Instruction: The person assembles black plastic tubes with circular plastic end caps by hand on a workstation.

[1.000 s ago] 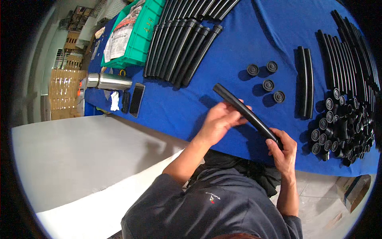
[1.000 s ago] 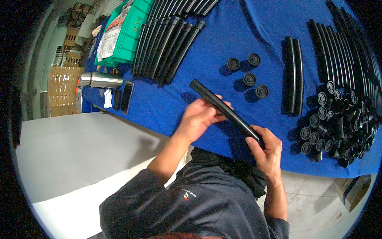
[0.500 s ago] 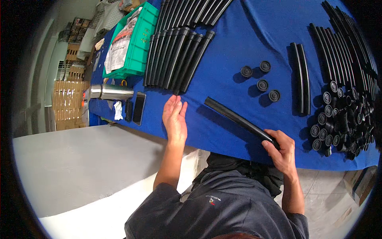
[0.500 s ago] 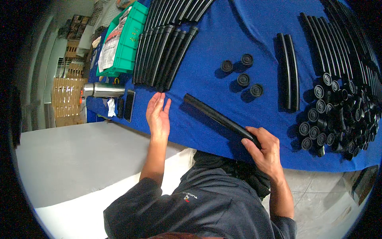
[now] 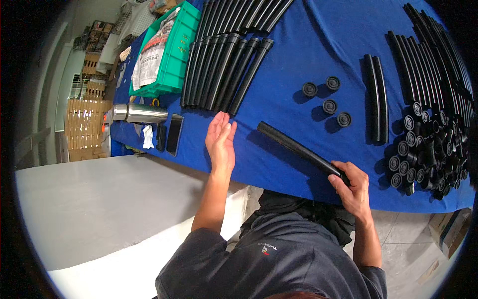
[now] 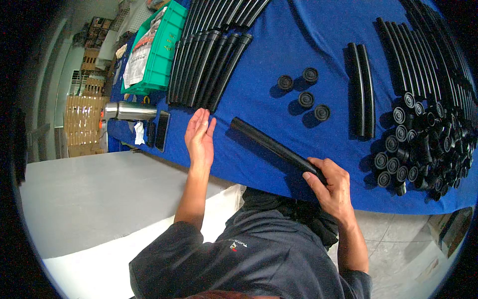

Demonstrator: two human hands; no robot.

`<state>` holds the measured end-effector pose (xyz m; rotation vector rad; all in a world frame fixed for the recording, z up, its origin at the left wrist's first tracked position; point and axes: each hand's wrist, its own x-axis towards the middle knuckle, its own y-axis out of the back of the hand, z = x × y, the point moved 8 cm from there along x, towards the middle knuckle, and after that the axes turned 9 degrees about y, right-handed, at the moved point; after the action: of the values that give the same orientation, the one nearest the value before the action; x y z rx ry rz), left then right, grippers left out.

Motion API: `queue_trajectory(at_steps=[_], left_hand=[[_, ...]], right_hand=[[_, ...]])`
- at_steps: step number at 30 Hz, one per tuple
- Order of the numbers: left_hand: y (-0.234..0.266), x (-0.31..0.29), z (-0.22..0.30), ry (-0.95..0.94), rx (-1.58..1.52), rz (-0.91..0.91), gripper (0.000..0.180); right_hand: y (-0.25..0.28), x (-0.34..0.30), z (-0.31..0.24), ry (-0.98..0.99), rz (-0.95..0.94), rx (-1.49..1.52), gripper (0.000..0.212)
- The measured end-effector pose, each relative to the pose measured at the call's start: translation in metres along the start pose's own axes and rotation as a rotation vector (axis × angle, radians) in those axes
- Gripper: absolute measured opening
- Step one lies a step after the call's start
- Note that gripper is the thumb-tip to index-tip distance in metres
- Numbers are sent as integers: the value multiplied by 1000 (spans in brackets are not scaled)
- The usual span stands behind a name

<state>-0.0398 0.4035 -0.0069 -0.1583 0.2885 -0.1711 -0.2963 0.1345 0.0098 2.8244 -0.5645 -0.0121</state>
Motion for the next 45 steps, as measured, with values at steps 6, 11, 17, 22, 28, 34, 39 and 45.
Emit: queue_trajectory(at_steps=[6, 11, 17, 22, 28, 34, 39, 45], left_hand=[[10, -1, -5, -21, -27, 27, 47], [-57, -17, 58, -774, 1114, 13, 40], [-114, 46, 35, -1062, 1587, -195, 32], [-109, 77, 32, -1033, 1669, -173, 30], [-110, 76, 30, -1000, 1590, -202, 29], [-91, 9, 79, -915, 923, -134, 17], [-84, -46, -14, 144, 385, -568, 13], [-155, -97, -53, 555, -416, -826, 46]], right_hand=[[-1, 0, 1, -2, 1, 0, 31], [-2, -1, 2, 19, 17, -2, 31], [0, -3, 5, 14, 30, 20, 31], [1, -3, 4, 5, 45, 28, 31], [2, -4, 7, 24, 51, 34, 31], [1, -3, 6, -1, 51, 20, 31], [7, -9, 12, -73, 170, 322, 29], [-7, -1, -2, 11, 27, 132, 31]])
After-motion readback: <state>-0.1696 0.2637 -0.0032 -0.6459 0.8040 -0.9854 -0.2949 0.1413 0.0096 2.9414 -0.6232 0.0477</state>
